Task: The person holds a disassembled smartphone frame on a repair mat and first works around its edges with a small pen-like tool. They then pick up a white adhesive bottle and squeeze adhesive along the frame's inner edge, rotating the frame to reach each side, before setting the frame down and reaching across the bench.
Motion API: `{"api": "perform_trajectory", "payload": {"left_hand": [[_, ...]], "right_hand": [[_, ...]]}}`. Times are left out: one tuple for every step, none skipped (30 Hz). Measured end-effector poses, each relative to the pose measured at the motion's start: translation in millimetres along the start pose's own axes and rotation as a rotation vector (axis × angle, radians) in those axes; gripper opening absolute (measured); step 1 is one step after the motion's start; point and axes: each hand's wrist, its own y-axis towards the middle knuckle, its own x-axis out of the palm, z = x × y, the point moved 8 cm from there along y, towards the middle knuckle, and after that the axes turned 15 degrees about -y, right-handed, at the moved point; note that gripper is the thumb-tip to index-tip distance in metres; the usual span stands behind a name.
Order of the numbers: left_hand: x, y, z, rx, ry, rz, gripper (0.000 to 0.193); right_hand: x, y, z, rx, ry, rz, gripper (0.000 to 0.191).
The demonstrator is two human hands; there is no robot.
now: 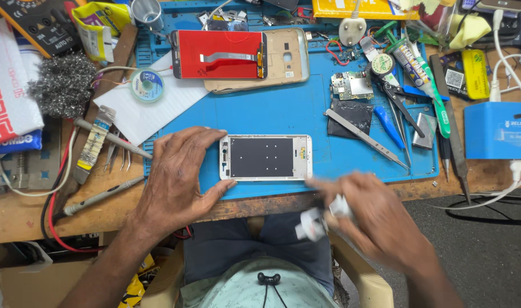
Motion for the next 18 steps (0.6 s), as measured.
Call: {"api": "perform_trajectory", "payload": {"left_hand": [[0,0,-1,0.003,-0.005,0.004,0.08],[0,0,-2,0.004,-0.011,0.006,0.08],[0,-1,-2,0.005,-0.017,0.009,0.08],[0,-3,-2,0.021,-0.019,0.018,0.081],[0,-4,-1,0.04,-0.021,0.027,0.081],[0,-6,0,0.06,-0.02,0.038,0.082],[-1,-8,2,0.087,-0.011,0.046,0.082],[-1,-10,4,0.112,-0.004,0.054,0.082],[0,-12,7,0.133,0.001,0.06,0.082],[1,-12,6,0.121,-0.005,0.06,0.083],[2,-11,5,0.111,-0.008,0.059,0.085],[2,-11,4,0.101,-0.011,0.055,0.086],[4,-10,3,0.082,-0.012,0.028,0.087],[7,-8,1,0.061,-0.004,0.004,0.088],[6,-6,-2,0.039,0.017,-0.012,0.088],[6,-4,-2,0.045,0.0,-0.008,0.092],[5,-2,-2,0.05,-0.017,0.002,0.096],[3,-2,-2,0.054,-0.04,0.01,0.1]], "right_hand": [[-6,-13,-2,-0.056,0.114,0.01,0.047],[-9,-27,-3,-0.111,0.23,0.018,0.042],[-16,-38,4,-0.084,0.441,0.117,0.03],[-17,-50,14,-0.054,0.65,0.218,0.021],[-14,-60,25,-0.023,0.858,0.321,0.021],[-8,-68,37,-0.002,1.043,0.429,0.022],[0,-76,50,0.019,1.226,0.538,0.024],[10,-84,61,0.043,1.409,0.649,0.026],[21,-88,69,0.097,1.425,0.718,0.023],[31,-89,75,0.151,1.438,0.785,0.021],[36,-90,78,0.187,1.437,0.825,0.02],[40,-89,79,0.223,1.435,0.864,0.019],[41,-85,74,0.242,1.421,0.874,0.019],[42,-77,68,0.253,1.414,0.882,0.021],[38,-67,59,0.273,1.299,0.847,0.022],[29,-56,49,0.277,1.187,0.809,0.023],[20,-42,39,0.273,1.072,0.77,0.025],[13,-28,28,0.332,0.86,0.716,0.025]]}}
